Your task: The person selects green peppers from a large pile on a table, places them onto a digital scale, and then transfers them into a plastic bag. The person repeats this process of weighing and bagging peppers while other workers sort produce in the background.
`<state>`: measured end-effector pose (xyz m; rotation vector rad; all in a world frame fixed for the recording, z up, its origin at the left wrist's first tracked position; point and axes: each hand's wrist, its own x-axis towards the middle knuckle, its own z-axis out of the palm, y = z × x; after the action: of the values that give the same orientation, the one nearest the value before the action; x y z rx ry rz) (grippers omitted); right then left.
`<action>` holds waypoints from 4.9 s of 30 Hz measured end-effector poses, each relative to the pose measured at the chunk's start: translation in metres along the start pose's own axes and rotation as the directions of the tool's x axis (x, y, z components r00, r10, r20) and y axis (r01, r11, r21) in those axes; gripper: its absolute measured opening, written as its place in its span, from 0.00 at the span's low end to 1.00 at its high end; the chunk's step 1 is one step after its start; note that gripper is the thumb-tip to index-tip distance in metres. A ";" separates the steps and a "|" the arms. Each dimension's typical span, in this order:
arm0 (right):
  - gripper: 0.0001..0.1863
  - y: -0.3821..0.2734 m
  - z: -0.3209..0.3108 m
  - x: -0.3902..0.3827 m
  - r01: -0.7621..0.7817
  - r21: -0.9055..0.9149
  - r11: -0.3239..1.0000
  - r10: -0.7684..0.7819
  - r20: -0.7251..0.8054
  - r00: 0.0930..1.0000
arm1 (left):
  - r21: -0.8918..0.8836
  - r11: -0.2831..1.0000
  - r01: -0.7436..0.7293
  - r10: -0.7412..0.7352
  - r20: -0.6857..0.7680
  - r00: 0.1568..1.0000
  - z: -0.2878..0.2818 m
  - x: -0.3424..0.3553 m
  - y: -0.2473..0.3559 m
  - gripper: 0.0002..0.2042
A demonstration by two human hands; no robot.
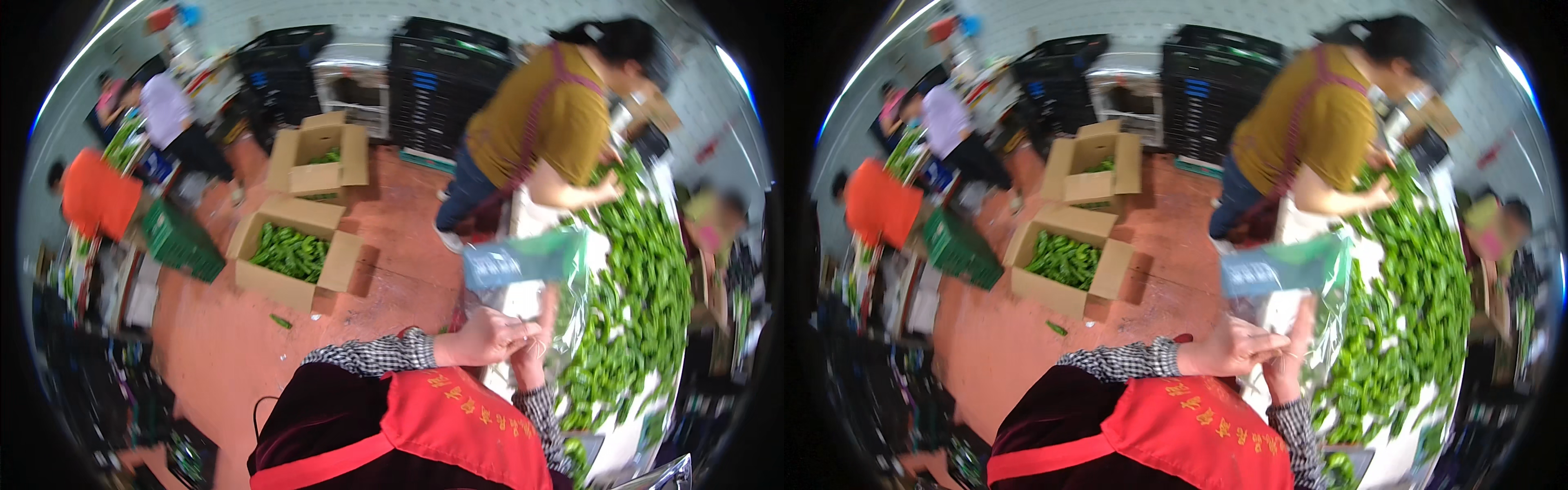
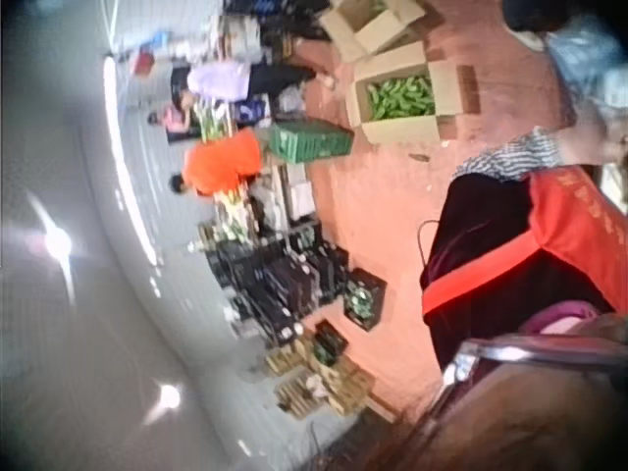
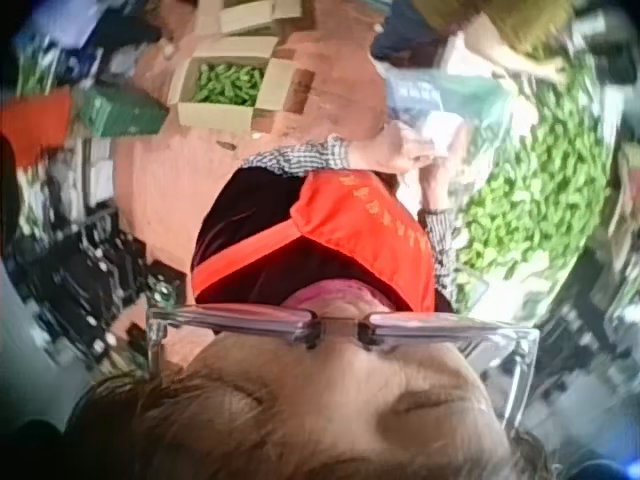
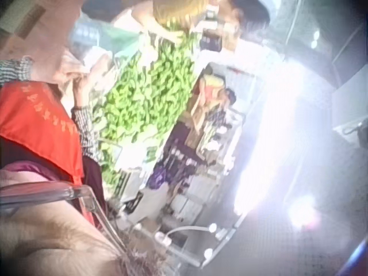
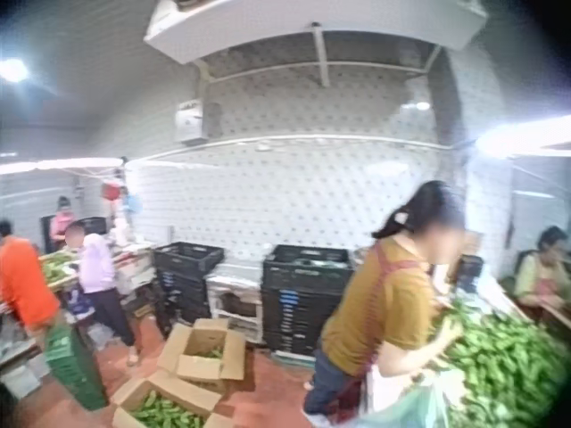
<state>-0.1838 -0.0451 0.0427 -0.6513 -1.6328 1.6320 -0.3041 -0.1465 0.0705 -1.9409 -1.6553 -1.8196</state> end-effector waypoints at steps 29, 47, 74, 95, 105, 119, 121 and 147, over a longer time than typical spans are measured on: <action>0.16 -0.079 -0.108 -0.215 -0.169 -0.556 0.814 -0.153 -0.485 0.861 | -0.378 0.926 0.002 0.202 0.501 0.842 0.168 -0.003 0.029 0.10; 0.36 -0.033 -0.247 -0.428 -0.907 -0.227 0.356 -0.313 -0.943 0.113 | -0.255 0.951 0.176 0.057 0.702 0.710 0.190 -0.020 0.034 0.09; 0.55 -0.039 -0.291 -0.449 -0.829 -0.403 0.387 -0.270 -0.910 0.316 | -0.275 0.893 0.356 -0.134 0.592 0.795 0.173 -0.015 0.034 0.08; 0.38 -0.111 -0.209 -0.434 0.421 0.220 0.880 0.045 -0.921 0.386 | -0.245 0.879 0.409 -0.225 0.543 0.809 0.160 -0.011 0.043 0.07; 0.45 -0.089 -0.116 -0.269 -0.135 0.686 0.715 0.401 -0.243 0.883 | -0.256 0.935 0.245 -0.087 0.505 0.859 0.164 -0.013 0.071 0.09; 0.17 0.019 -0.123 -0.212 0.085 0.905 0.416 0.497 -0.304 0.813 | -0.465 0.870 0.163 0.130 0.537 0.834 0.146 -0.025 0.102 0.16; 0.18 0.066 -0.142 -0.217 0.182 0.917 0.355 0.270 -0.287 0.919 | -0.469 0.857 0.212 0.194 0.676 0.711 0.140 -0.018 0.108 0.15; 0.53 -0.033 -0.213 -0.333 -0.923 -0.384 0.042 -0.349 -0.871 0.346 | -0.378 0.925 0.046 0.225 0.642 0.733 0.190 -0.060 -0.011 0.31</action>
<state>0.1900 -0.1752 0.0147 -2.4264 -1.3647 -0.2827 -0.1616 -0.0623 -0.0416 -3.0849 -1.3226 -1.5553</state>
